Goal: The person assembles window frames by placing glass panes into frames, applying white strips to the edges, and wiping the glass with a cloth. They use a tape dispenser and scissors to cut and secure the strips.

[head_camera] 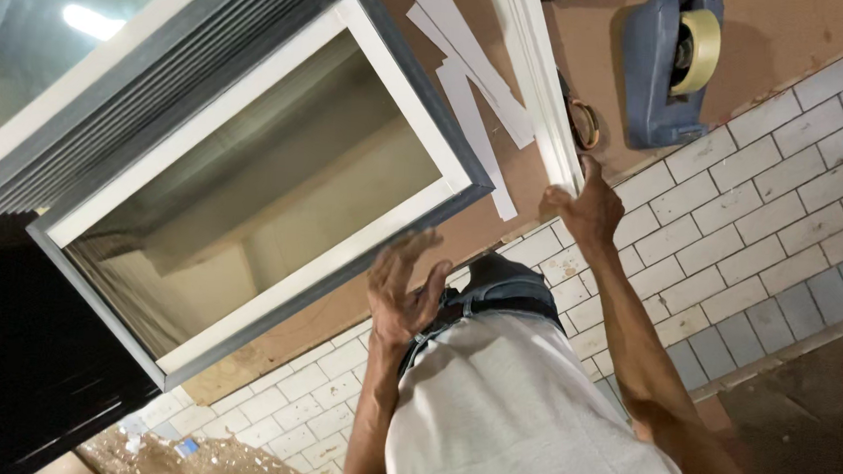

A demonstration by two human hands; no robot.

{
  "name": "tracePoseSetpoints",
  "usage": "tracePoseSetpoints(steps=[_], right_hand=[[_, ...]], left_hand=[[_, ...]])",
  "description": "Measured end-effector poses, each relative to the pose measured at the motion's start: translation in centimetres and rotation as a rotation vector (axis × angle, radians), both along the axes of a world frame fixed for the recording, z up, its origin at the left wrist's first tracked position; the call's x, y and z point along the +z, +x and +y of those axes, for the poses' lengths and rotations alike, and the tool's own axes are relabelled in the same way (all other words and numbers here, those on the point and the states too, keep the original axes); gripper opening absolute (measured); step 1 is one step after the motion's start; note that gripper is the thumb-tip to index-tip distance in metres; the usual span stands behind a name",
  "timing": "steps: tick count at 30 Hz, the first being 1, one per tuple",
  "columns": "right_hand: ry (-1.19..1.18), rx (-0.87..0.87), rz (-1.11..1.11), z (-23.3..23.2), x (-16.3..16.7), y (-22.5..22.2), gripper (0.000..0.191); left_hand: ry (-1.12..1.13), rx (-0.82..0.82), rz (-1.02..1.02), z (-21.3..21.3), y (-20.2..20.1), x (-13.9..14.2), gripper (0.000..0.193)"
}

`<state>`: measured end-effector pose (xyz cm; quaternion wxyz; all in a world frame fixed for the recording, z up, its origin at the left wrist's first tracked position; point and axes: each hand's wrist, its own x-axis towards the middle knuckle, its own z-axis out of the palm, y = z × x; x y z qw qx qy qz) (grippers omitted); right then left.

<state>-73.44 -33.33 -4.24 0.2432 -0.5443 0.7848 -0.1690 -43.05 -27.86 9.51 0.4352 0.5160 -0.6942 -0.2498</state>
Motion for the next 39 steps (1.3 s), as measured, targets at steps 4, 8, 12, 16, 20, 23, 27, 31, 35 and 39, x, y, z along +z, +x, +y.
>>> tracePoseSetpoints(steps=[4,8,12,16,20,23,27,31,35,39], right_hand=[[0.044,-0.106,-0.197,-0.4,-1.2,-3.7,0.063],[-0.002,0.128,0.170,-1.0,-0.6,-6.4,0.029],[-0.241,0.181,0.433,-0.6,0.5,-4.7,0.040],[-0.200,0.255,0.113,0.4,0.7,0.8,0.032],[-0.152,0.248,0.151,1.3,-0.4,6.8,0.040],[-0.151,0.209,0.118,1.3,-1.2,8.6,0.039],[-0.050,0.127,0.032,1.3,-1.8,8.5,0.023],[-0.060,0.124,0.087,1.4,-2.5,8.5,0.026],[-0.011,0.101,0.153,1.6,-3.3,8.6,0.027],[-0.183,0.120,0.068,1.3,-3.4,8.5,0.046]], left_hand=[[0.162,-0.008,0.041,1.6,-1.0,-0.1,0.024],[0.142,-0.093,-0.046,1.6,-0.7,-1.0,0.019],[0.099,-0.147,-0.114,1.3,0.4,-1.4,0.020],[0.151,-0.107,-0.147,1.6,1.6,-1.5,0.021],[0.110,-0.064,-0.188,2.1,2.9,-1.9,0.024],[0.115,-0.037,-0.205,2.5,4.0,-2.0,0.022],[0.142,-0.085,-0.191,2.4,4.6,-1.9,0.020],[0.131,-0.143,-0.191,2.0,4.3,-1.4,0.020],[0.106,-0.181,-0.176,1.7,3.8,-0.7,0.021],[0.103,-0.218,-0.151,1.6,3.5,-0.1,0.022]])
